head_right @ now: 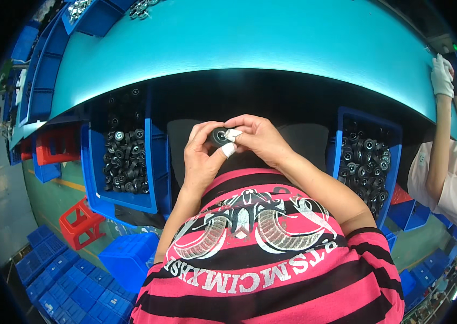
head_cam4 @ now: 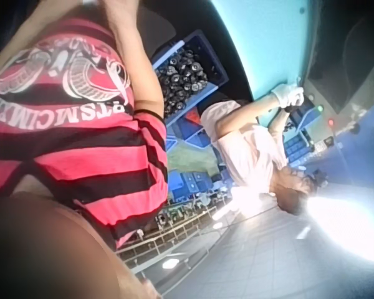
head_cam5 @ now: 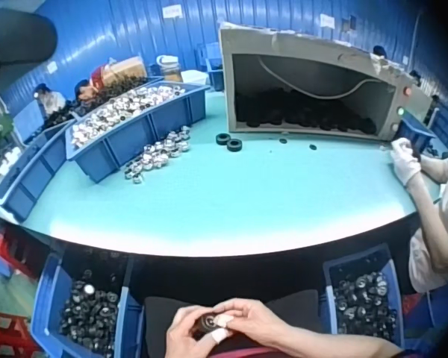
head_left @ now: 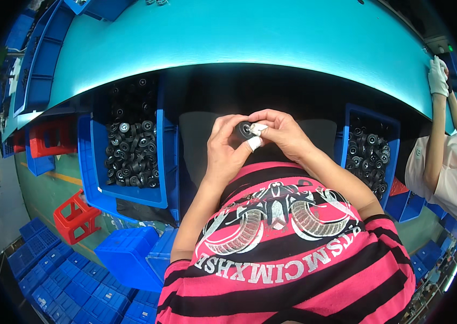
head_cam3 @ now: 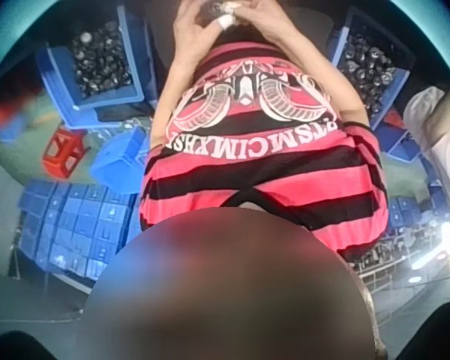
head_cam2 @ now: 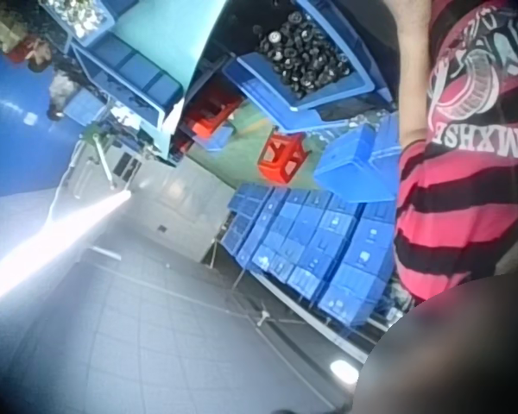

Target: Assemble small metal components into black rubber rings at a factory workbench.

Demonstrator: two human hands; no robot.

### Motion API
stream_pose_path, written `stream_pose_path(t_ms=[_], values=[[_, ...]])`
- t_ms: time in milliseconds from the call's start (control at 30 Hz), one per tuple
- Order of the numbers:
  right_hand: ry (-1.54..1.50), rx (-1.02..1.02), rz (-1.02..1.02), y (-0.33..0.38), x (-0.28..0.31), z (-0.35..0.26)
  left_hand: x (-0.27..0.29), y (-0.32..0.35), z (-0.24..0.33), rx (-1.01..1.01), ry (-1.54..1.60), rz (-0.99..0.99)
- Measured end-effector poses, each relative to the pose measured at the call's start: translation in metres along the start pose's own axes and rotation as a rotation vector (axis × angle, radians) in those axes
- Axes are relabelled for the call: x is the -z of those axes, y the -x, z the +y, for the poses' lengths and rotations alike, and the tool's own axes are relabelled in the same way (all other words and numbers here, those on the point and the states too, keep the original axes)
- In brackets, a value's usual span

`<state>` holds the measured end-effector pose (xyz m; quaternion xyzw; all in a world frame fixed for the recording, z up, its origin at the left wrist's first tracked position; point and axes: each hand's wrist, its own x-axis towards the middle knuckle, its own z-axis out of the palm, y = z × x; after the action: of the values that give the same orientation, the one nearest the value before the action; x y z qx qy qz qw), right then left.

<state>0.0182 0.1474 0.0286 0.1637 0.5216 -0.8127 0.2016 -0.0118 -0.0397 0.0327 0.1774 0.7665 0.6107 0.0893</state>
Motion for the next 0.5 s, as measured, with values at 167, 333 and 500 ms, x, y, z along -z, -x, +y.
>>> stream_pose_path(t_ms=[167,333,500], values=[[0.045,0.016,0.052,-0.002,0.001,0.006,0.003,-0.002,0.013,0.018,-0.391,0.054],[0.022,0.018,-0.02,0.002,-0.003,0.003,0.002,-0.003,0.015,0.072,-0.451,0.041],[0.088,0.005,-0.01,0.001,-0.004,0.003,0.001,-0.003,0.013,0.139,-0.413,0.045]])
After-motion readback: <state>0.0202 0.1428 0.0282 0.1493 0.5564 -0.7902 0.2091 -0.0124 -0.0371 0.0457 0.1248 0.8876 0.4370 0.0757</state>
